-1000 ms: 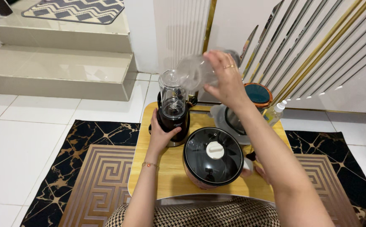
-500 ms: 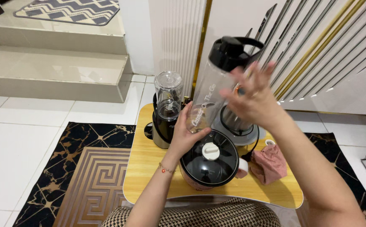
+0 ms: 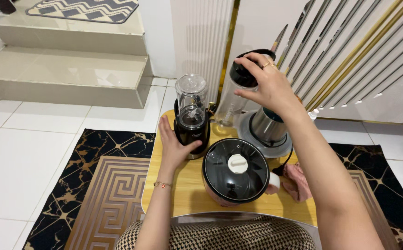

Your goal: The person wipes the exterior surfaces of several small kitchen appliances on a low table using a pink cloth. They handle a blender, a pink pot, a stainless steel appliance, and a clear tumbler, wiping each item and occasionally rearranging them on the table.

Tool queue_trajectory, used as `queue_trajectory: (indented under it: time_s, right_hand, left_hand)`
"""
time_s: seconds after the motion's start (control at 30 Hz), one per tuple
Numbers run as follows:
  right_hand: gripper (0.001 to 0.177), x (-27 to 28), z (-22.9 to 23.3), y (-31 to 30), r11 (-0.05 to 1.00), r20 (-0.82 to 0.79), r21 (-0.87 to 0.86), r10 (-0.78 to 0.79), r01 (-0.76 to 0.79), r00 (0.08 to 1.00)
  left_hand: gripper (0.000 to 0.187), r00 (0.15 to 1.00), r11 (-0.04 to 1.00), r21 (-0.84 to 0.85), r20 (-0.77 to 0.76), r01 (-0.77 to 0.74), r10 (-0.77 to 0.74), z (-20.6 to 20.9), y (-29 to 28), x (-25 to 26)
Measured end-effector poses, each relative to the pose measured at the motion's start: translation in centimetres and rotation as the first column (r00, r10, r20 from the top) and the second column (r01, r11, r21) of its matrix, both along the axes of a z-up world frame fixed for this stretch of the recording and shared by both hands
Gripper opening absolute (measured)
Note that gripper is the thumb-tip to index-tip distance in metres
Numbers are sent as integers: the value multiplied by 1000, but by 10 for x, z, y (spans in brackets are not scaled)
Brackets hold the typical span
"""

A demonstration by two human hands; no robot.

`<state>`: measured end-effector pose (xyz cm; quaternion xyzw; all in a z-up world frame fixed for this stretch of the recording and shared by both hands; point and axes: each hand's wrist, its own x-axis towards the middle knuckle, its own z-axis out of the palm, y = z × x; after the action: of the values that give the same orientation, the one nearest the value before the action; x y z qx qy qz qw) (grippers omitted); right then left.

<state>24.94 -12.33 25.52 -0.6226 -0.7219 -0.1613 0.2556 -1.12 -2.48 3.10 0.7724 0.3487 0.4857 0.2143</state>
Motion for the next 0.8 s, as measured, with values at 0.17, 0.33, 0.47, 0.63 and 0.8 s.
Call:
queue_trajectory:
  time_s: [0.17,0.33,0.47,0.63,0.8]
  right_hand:
    - [74,6,-43,32,988,8,-114,104,-103,994]
    - [75,4,-86,41,962,-80,-205,168,-181,983]
    - [78,5,-100,43,968,-59,-190,155,-163,986]
    - [93,-7,-106,33,991,36,-132,39,-34,999]
    - [102,-15,-90,15,983,62,-169,-68,78,996]
  left_hand:
    - [134,985,944,-282,80,169,-153,-34,5,8]
    - [135,973,928,-293,91,230,-212,-41,19,10]
    - [136,962,917,-293,100,271,-253,-38,27,13]
    - [138,976,923,-316,68,219,-209,-46,23,15]
    - [137,981,940,-282,91,193,-174,-56,16,13]
